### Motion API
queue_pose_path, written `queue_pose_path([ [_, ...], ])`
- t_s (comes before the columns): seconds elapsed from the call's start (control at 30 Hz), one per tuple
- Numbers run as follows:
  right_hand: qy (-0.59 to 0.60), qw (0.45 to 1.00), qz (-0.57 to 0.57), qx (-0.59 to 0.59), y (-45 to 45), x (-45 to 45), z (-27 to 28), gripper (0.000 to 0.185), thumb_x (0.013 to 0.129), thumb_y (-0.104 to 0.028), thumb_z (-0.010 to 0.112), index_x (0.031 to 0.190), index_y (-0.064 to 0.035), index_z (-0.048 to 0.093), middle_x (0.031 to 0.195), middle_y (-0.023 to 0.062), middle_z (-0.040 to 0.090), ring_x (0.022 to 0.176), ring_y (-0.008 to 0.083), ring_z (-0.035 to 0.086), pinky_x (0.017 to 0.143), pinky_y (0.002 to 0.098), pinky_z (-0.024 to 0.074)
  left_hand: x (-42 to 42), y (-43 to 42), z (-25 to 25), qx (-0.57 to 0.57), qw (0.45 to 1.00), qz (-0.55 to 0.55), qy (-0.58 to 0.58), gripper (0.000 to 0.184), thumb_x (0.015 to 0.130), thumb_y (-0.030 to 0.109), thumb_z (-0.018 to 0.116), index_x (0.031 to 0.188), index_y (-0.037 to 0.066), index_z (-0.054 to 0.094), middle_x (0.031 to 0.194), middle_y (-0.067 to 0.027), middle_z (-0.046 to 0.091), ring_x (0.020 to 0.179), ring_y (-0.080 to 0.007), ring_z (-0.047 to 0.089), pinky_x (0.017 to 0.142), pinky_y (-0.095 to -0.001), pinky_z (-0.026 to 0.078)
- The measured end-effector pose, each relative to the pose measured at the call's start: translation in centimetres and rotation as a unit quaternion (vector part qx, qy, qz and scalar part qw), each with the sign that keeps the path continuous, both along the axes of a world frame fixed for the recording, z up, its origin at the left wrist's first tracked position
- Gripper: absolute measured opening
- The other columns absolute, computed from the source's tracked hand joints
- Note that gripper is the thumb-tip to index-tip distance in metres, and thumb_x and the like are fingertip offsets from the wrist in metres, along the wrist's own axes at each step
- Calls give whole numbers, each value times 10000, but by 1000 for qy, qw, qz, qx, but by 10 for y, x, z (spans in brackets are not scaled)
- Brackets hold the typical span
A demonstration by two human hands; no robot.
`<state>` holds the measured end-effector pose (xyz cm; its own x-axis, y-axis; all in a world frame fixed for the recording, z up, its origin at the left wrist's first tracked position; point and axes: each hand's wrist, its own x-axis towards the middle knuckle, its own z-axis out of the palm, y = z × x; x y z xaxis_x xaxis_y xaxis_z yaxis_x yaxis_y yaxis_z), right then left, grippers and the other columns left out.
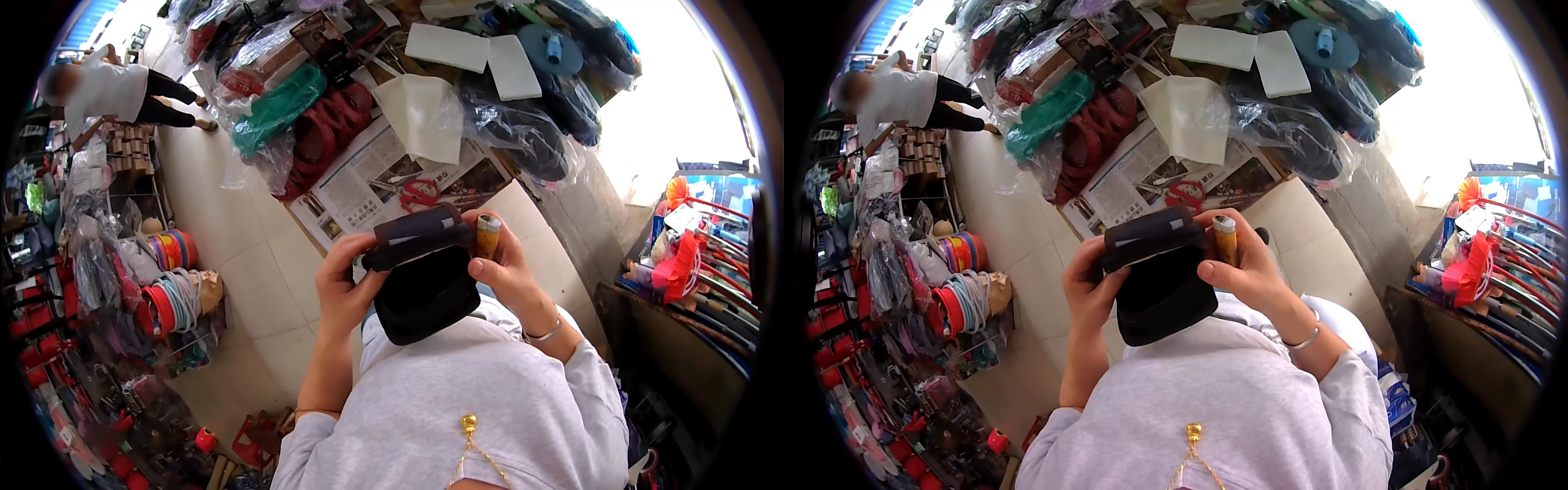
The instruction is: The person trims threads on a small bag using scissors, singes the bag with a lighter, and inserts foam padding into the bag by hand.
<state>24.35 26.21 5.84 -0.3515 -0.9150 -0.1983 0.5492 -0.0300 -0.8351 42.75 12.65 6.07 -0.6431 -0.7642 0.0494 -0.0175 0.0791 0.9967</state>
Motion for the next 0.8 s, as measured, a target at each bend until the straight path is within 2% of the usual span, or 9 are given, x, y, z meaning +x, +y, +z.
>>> queue_pose_path([
  [0.13, 19, 999, 27, 10, 5, 6, -9, 621, 773, -224, 768, 1261, -44, 430, 877, -35, 482, 733, 35, 417, 640, 176, 341, 2, 1, -14, -13, 1000, 11, -13, 316, 774, 4, 714, 1075, -16, 622, 1014, -101, 628, 961, -197, 579, 872, -287, 432],
  [0.17, 65, 998, -17, -2, 4, 11, -15, 607, 755, -127, 750, 1266, -62, 430, 887, -30, 498, 705, 38, 411, 633, 170, 340, 2, 1, -19, -29, 999, 35, -6, 309, 778, 17, 719, 1070, -13, 621, 1013, -104, 629, 958, -198, 581, 866, -286, 434],
  [0.2, 65, 998, -17, -1, 6, 13, -12, 607, 755, -127, 750, 1266, -62, 430, 887, -30, 498, 705, 38, 411, 633, 170, 340, 2, 2, -22, -46, 997, 60, 0, 303, 782, 31, 724, 1064, -9, 620, 1012, -107, 630, 954, -199, 583, 859, -285, 437],
  [0.27, 154, 987, -6, 36, 9, 15, -5, 620, 726, -60, 731, 1267, -81, 430, 905, -22, 529, 694, 34, 414, 615, 171, 342, 0, 3, -26, -66, 993, 93, -15, 291, 789, 38, 724, 1053, -12, 613, 1015, -107, 630, 942, -193, 583, 855, -283, 437],
  [0.3, 153, 988, -6, 35, 9, 14, -6, 620, 726, -60, 731, 1267, -81, 430, 905, -22, 529, 694, 34, 414, 615, 171, 342, -1, 3, -26, -86, 988, 126, -31, 279, 796, 45, 723, 1042, -15, 605, 1019, -106, 629, 930, -188, 583, 851, -280, 438],
  [0.4, 364, 927, 67, -67, 6, 11, -10, 336, 691, -36, 727, 1005, -67, 613, 894, 50, 596, 743, 133, 573, 626, 238, 446, -4, -4, -27, -80, 979, 186, -5, 249, 802, 54, 726, 996, -17, 588, 1020, -109, 626, 908, -172, 577, 848, -276, 437],
  [0.43, 346, 933, 80, -60, 7, 14, -7, 232, 668, -33, 734, 880, -62, 644, 885, 74, 600, 761, 209, 609, 637, 277, 487, -8, -6, -19, -81, 979, 188, 5, 200, 805, 38, 717, 931, -10, 568, 1019, -113, 624, 898, -156, 569, 845, -276, 438],
  [0.57, 400, 904, 88, -120, 12, 15, -6, 285, 616, -42, 741, 882, -78, 645, 876, 62, 592, 721, 227, 612, 583, 309, 494, -12, -13, -9, -114, 978, 174, 1, 181, 797, 19, 709, 882, 2, 550, 1001, -108, 614, 889, -150, 559, 830, -270, 434],
  [0.8, 420, 893, 53, -154, 20, 3, 5, 266, 611, -77, 758, 845, -101, 634, 845, 46, 582, 690, 204, 615, 534, 297, 477, -22, -9, 12, -153, 977, 149, 9, 219, 759, 11, 731, 848, 11, 530, 934, -99, 563, 830, -147, 525, 779, -258, 415],
])
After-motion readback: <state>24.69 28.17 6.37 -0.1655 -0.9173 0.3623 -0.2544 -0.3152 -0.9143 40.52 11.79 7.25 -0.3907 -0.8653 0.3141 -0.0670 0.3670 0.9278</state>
